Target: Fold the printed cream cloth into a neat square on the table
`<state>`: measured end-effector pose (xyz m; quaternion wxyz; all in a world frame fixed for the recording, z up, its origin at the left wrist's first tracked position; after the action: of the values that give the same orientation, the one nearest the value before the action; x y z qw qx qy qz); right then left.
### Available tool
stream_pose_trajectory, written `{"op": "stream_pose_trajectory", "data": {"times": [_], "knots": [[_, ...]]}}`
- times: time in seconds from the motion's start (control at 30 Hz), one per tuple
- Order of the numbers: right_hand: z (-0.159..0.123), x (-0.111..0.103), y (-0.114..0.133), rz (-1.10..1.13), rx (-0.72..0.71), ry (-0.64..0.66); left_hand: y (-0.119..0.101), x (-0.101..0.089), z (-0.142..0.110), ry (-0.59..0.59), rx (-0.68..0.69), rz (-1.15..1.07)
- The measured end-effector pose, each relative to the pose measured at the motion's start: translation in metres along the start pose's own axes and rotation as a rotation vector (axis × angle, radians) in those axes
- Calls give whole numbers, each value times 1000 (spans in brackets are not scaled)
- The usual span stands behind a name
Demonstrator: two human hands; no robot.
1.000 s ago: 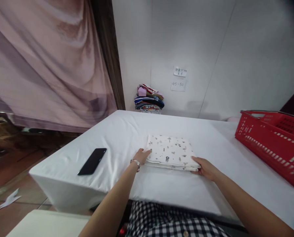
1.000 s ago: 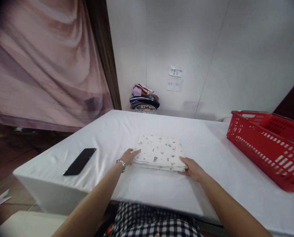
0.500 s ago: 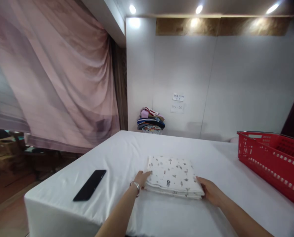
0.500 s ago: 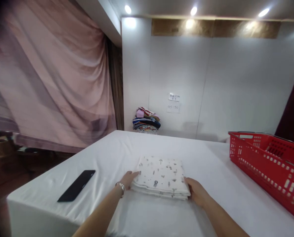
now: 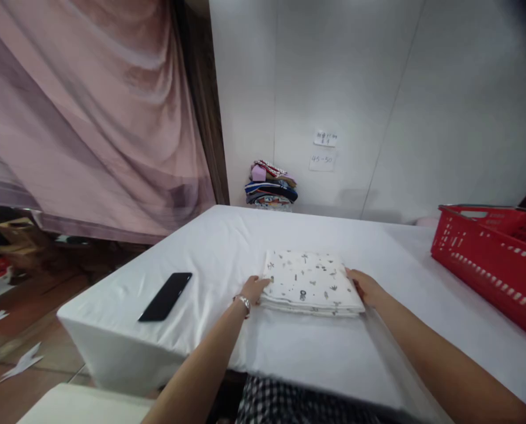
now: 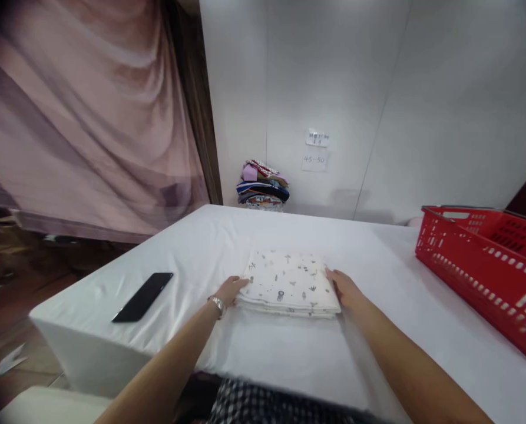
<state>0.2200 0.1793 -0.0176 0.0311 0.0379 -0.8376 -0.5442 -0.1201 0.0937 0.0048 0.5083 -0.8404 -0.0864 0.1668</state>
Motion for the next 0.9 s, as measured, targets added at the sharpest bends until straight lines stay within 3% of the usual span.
{"op": "stream_pose_trajectory", "data": {"times": [0.17, 0.27, 0.43, 0.57, 0.67, 0.8, 0.9], "knots": [[14, -4, 6, -104, -4, -73, 3, 0, -2, -23, -20, -61], [19, -5, 19, -172, -33, -153, -7, 1, -3, -26, 26, -93], [24, 1, 78, -223, -245, -197, -60, -5, 4, -18, 175, -207], [37, 9, 119, -167, -406, -186, -98, -15, 24, -34, 363, -241], [58, 14, 112, -215, -322, -193, -86, -15, 47, -91, 283, -179], [75, 17, 67, -359, -64, -199, -39, -9, 69, -147, 76, -80], [70, 16, 47, -466, -59, -197, -19, -7, 77, -122, 52, -97]]}}
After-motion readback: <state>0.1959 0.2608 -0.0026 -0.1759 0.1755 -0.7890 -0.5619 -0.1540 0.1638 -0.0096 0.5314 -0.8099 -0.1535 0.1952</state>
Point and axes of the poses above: each hand's wrist, its own z-axis towards the middle knuckle, its own x-axis out of the palm, y = z × x, the point moved 5 cm from there along z, towards the middle knuckle, and after that the axes turned 11 degrees about -z, right-handed, at the moved point
